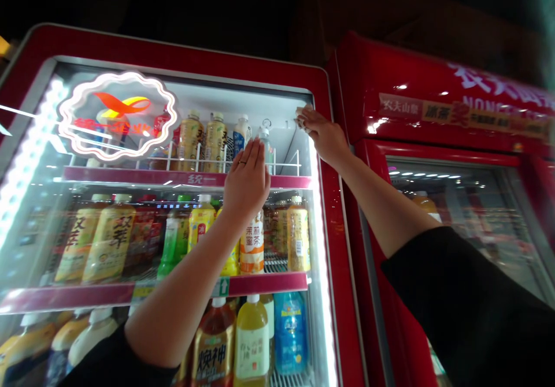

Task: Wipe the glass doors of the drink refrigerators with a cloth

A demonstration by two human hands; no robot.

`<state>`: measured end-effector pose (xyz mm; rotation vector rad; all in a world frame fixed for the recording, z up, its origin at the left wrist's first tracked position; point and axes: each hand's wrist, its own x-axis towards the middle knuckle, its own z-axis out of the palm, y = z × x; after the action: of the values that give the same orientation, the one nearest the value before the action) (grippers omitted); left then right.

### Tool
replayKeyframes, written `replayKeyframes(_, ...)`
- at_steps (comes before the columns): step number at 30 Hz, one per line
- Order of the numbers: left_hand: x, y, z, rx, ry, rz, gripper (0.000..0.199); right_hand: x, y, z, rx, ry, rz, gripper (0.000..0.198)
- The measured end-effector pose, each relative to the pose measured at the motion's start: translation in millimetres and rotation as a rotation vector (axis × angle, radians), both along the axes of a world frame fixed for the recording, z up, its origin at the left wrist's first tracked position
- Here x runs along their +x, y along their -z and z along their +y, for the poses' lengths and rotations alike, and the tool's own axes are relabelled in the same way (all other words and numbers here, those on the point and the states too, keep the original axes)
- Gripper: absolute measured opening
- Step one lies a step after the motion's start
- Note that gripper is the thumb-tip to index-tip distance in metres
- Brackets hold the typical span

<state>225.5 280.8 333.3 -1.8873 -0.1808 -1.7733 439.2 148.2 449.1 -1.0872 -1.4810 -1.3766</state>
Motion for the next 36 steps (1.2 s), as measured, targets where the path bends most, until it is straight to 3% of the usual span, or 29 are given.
replayKeyframes(3, 0.7, 0.8, 0.1, 0.012, -0.005, -0.017, 0.066, -5.7, -3.6, 7.3, 0.033, -0.011, 0.024, 0.050)
replayKeyframes(11, -0.1, 0.5, -1.9, 0.002, -0.061, 0.008, 0.063, 25.3, 35.8, -20.2, -0.075, 0.006, -0.101, 0.052)
replayKeyframes(14, -0.2, 1.0, -3.1, -0.004, -0.072, 0.009, 0.064, 35.0, 25.0, -25.2, -0.003, 0.046, -0.045, 0.053)
replayKeyframes(19, 0.6, 1.5, -0.2, 0.017, -0.068, -0.002, 0.065, 23.4, 0.2, -5.3, 0.133, 0.049, 0.084, 0.051)
replayKeyframes(22, 1.9, 1.4, 2.5, 0.024, -0.047, -0.012, 0.065, 15.3, 20.6, 1.4, 0.068, 0.038, 0.028, 0.049)
replayKeyframes(26, 3.2, 1.2, 3.0, 0.010, -0.011, -0.014, 0.065, 16.7, 77.1, -11.2, -0.080, 0.008, -0.090, 0.055)
replayKeyframes(28, 3.0, 1.0, 1.7, -0.007, -0.011, -0.004, 0.064, 20.5, 95.0, -20.3, -0.105, 0.011, -0.097, 0.053)
replayKeyframes(30, 2.2, 0.7, -0.1, -0.026, -0.017, 0.008, 0.064, 23.5, 98.3, -23.6, -0.090, 0.017, -0.080, 0.052)
replayKeyframes(36, -0.1, 0.2, -2.7, -0.038, -0.038, 0.028, 0.066, 7.8, 76.9, -0.1, 0.031, 0.009, 0.023, 0.057)
